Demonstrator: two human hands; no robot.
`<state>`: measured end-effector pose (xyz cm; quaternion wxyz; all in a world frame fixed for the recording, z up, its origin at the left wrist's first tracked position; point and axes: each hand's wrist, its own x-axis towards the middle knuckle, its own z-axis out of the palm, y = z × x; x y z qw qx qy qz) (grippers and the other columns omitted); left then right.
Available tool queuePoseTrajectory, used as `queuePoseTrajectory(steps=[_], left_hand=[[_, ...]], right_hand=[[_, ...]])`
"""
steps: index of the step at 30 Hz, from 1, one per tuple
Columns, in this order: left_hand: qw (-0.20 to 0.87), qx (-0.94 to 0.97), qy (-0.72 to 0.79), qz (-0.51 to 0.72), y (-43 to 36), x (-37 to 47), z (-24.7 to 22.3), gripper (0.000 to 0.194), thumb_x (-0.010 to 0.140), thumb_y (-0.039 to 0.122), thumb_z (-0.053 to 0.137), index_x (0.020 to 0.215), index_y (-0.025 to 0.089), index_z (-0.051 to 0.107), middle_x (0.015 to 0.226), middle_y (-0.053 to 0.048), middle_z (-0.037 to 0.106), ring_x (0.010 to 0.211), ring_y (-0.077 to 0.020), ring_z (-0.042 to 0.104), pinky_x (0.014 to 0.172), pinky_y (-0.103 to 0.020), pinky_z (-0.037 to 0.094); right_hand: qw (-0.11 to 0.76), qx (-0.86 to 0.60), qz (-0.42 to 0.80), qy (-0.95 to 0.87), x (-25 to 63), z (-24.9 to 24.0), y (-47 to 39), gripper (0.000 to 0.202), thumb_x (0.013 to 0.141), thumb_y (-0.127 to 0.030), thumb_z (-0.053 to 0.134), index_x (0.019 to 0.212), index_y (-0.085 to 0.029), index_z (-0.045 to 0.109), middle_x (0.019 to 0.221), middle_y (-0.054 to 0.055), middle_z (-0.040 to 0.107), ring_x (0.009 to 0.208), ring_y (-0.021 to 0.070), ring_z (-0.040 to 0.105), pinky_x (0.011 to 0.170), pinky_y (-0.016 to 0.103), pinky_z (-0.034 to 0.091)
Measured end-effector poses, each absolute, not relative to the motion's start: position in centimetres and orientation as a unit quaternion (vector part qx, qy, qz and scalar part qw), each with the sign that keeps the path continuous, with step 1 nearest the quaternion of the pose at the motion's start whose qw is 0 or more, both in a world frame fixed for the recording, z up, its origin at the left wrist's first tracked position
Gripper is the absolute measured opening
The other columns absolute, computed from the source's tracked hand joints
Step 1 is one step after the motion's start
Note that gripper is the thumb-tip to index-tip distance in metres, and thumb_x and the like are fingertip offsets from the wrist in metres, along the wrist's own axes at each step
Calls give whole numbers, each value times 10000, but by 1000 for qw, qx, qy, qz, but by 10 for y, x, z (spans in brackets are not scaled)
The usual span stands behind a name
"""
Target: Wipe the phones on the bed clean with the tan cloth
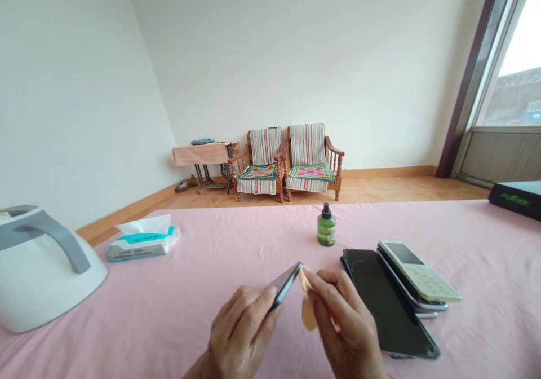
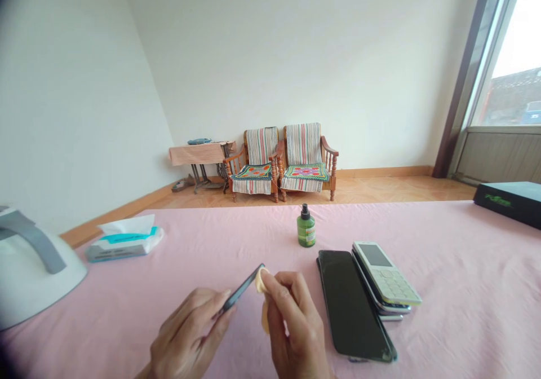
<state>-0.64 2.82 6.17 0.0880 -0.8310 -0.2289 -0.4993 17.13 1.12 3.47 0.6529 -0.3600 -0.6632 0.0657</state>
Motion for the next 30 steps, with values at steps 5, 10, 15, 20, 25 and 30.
queuePoseTrajectory(steps=[5,10,15,20,25,30], left_hand=[[43,-815,-249,-521,26,0,66,262,822,14,597,1043,155,595,773,-45,639,684,-142,626,633,-220,533],[43,-827,-236,-509,23,1,66,242,829,5,583,1010,164,601,811,-58,668,745,-157,655,674,-227,544],[68,-825,-237,-508,24,-1,63,290,832,35,606,1089,171,593,840,-67,684,769,-172,664,684,-246,558],[56,-834,-246,-490,25,-4,63,322,832,9,584,1108,175,592,865,-70,684,787,-165,655,698,-240,549],[18,-781,-307,-544,34,-9,64,190,841,98,590,1007,186,617,807,-42,648,707,-154,627,647,-232,535],[-122,-665,-401,-618,45,-12,64,85,857,264,600,903,193,594,748,7,637,647,-134,630,583,-185,527]], right_hand=[[631,-357,22,-688,155,29,1,446,927,-122,429,1312,-331,512,878,49,562,658,122,575,543,203,485],[609,-364,9,-704,156,31,2,451,919,-147,455,1331,-324,497,917,65,581,677,133,583,574,211,516],[579,-389,4,-717,170,37,7,517,894,-53,406,1363,-265,458,953,85,552,759,131,585,667,227,530],[608,-363,17,-706,164,36,5,478,900,-62,393,1327,-253,493,936,79,557,773,132,589,664,218,522],[615,-432,65,-656,180,43,17,287,927,-148,431,1148,-194,608,877,62,560,739,129,579,626,207,497],[613,-449,124,-639,183,41,21,200,933,-208,465,1013,-195,648,793,27,550,673,121,567,602,207,474]])
